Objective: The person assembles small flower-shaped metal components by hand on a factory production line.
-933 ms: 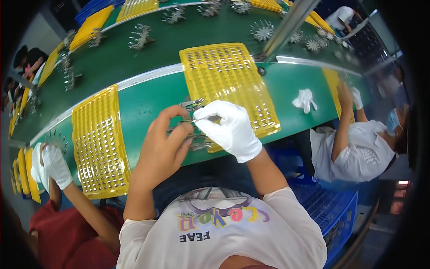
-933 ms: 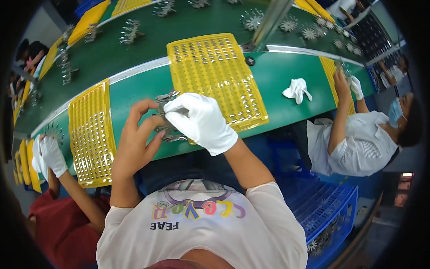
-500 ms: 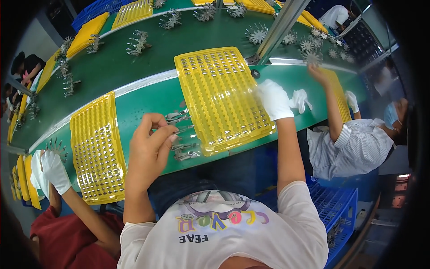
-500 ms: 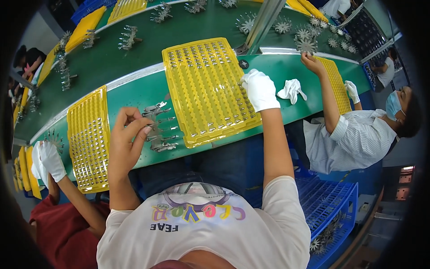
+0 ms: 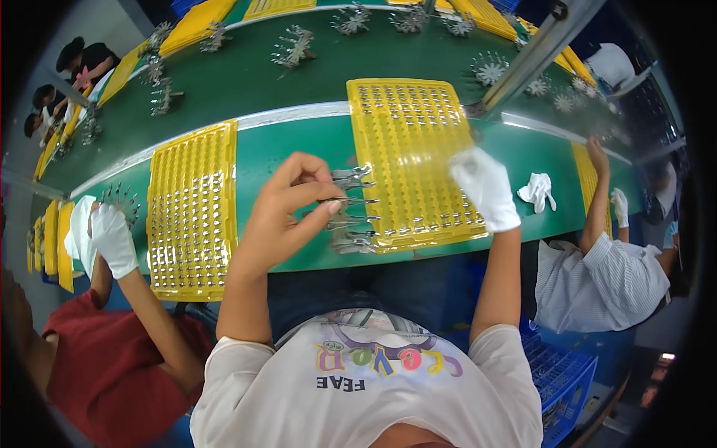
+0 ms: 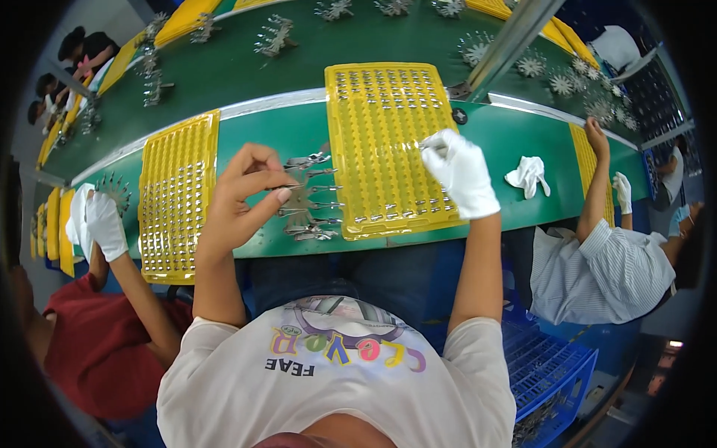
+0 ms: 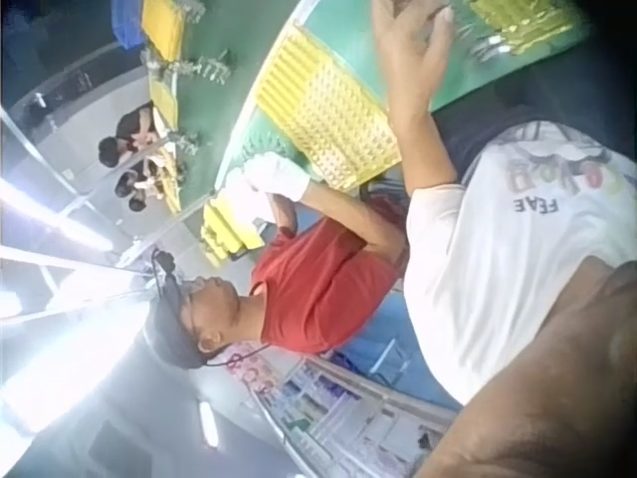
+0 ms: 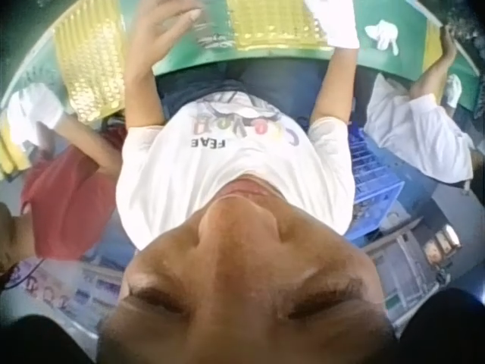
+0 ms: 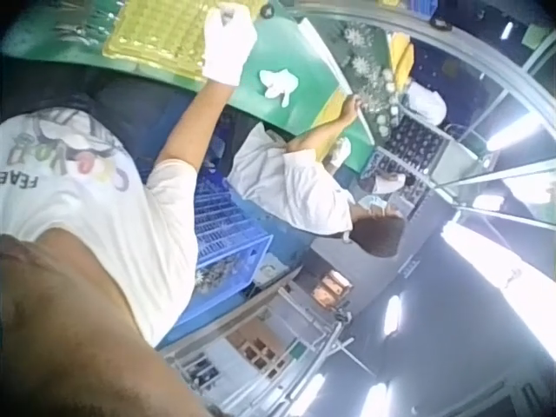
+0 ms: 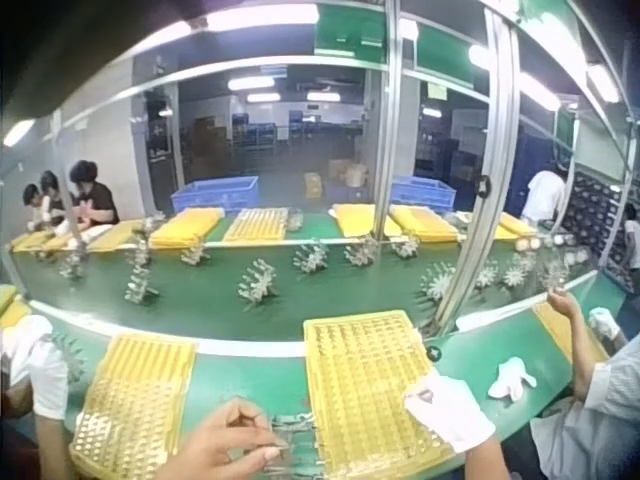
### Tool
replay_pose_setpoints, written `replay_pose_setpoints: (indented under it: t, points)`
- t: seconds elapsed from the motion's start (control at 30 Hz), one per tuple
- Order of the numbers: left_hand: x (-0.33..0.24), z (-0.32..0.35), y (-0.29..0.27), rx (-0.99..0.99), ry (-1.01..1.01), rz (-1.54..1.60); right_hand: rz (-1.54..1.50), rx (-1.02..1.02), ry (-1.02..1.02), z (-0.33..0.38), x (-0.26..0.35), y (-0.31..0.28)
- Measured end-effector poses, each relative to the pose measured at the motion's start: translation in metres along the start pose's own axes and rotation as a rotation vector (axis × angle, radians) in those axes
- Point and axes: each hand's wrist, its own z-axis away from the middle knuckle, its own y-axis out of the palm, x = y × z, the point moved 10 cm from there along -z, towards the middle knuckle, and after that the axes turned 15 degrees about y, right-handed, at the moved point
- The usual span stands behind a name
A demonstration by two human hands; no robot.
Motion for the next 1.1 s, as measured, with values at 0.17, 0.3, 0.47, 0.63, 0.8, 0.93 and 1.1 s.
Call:
replay_pose_setpoints:
  t: [0.17, 0.3, 0.47, 0.63, 0.8, 0.93, 1.1]
  points:
    - [-0.007, -0.001, 0.002, -0.057, 0.047, -0.091, -0.147, 0.158, -0.457, 0.069, 0.112, 0.044]
    - [-0.026, -0.005, -0.003, -0.068, 0.142, -0.265, -0.236, 0.123, -0.534, 0.080, 0.138, 0.048]
    - [-0.027, 0.004, -0.003, -0.109, 0.160, -0.289, -0.215, 0.112, -0.541, 0.084, 0.155, 0.052]
    - [-0.030, 0.006, -0.006, -0.111, 0.191, -0.314, -0.196, 0.135, -0.513, 0.086, 0.156, 0.059]
    - [-0.031, 0.009, -0.010, -0.108, 0.188, -0.316, -0.156, 0.145, -0.527, 0.088, 0.163, 0.061]
    - [-0.030, 0.012, -0.008, -0.055, 0.189, -0.290, -0.180, 0.126, -0.494, 0.088, 0.164, 0.062]
    - [-0.033, 0.014, -0.005, -0.054, 0.194, -0.286, -0.144, 0.160, -0.508, 0.093, 0.167, 0.064]
